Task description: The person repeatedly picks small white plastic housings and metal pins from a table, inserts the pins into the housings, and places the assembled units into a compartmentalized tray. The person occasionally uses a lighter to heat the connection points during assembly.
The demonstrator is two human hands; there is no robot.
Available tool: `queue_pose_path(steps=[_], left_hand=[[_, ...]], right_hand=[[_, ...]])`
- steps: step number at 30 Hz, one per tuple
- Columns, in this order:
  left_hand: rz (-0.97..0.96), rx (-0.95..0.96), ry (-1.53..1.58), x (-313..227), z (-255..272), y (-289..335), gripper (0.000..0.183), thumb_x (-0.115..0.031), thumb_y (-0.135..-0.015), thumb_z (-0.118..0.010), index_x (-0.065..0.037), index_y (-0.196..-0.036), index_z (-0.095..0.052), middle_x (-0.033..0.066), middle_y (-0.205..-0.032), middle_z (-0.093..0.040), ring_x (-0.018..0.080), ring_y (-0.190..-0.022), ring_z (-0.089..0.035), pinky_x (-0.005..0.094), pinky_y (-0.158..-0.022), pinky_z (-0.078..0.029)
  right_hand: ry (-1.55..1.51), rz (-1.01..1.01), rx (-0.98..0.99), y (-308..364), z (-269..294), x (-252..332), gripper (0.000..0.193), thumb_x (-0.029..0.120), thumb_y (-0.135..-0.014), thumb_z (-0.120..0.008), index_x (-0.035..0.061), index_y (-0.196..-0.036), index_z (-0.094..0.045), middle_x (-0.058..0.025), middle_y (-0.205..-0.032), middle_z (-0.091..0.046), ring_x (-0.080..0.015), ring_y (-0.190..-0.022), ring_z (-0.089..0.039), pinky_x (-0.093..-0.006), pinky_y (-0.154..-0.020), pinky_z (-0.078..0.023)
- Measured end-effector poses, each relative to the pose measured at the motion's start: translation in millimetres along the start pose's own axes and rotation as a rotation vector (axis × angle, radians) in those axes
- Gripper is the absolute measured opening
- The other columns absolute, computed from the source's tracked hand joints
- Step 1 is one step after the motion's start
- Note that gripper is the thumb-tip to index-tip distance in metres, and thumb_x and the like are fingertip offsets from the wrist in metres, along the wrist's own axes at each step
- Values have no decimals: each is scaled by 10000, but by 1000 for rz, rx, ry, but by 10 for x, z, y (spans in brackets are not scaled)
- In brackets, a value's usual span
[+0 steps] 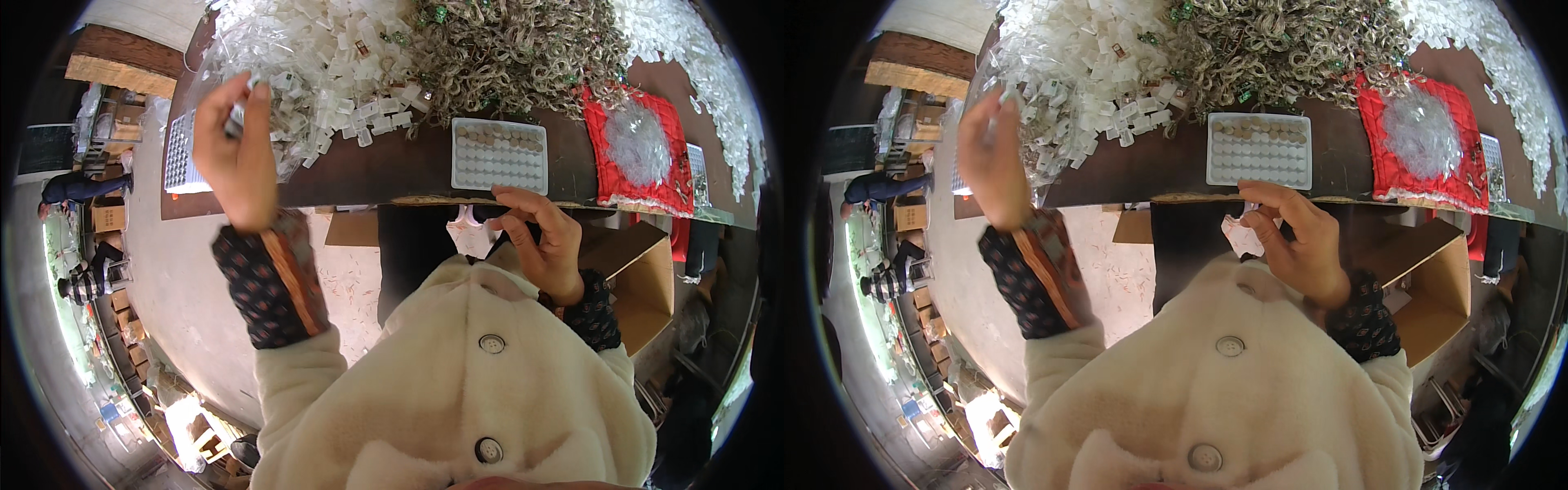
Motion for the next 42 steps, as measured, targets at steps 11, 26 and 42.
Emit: queue_pose_path(steps=[11, 26, 42], left_hand=[[-70, 303, -566, 286, -823, 958, 158, -243, -891, -709, -104, -957, -671, 74, -864, -671, 288, -662, -648, 418, -586, -495], [-129, 387, 48, -433, -901, 1611, 180, 32, -805, -734, -32, -961, -672, 113, -960, -690, 165, -740, -669, 265, -614, -517], [964, 769, 1072, -272, -1545, 2179, 229, -37, -922, -618, 7, -1138, -554, 118, -1001, -653, 164, -697, -591, 286, -589, -478]], right_hand=[[81, 55, 44, -1, -53, -57, 203, -77, -924, -618, -37, -1121, -650, -131, -1088, -704, -166, -826, -721, -270, -739, -560], [-322, -215, 49, -96, -269, -177, 321, 49, -932, -684, -21, -1225, -574, -67, -1018, -686, -82, -862, -656, -245, -757, -535], [191, -96, -234, -308, 935, -369, 161, -19, -931, -632, 7, -1080, -686, -34, -981, -659, -110, -926, -620, -259, -793, -502]])
Point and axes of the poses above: each hand's wrist, its own y-axis away from the middle knuckle, its own z-axis out of the back of the hand, x = y × z, the point moved 8 cm from there along -y, towards the middle knuckle
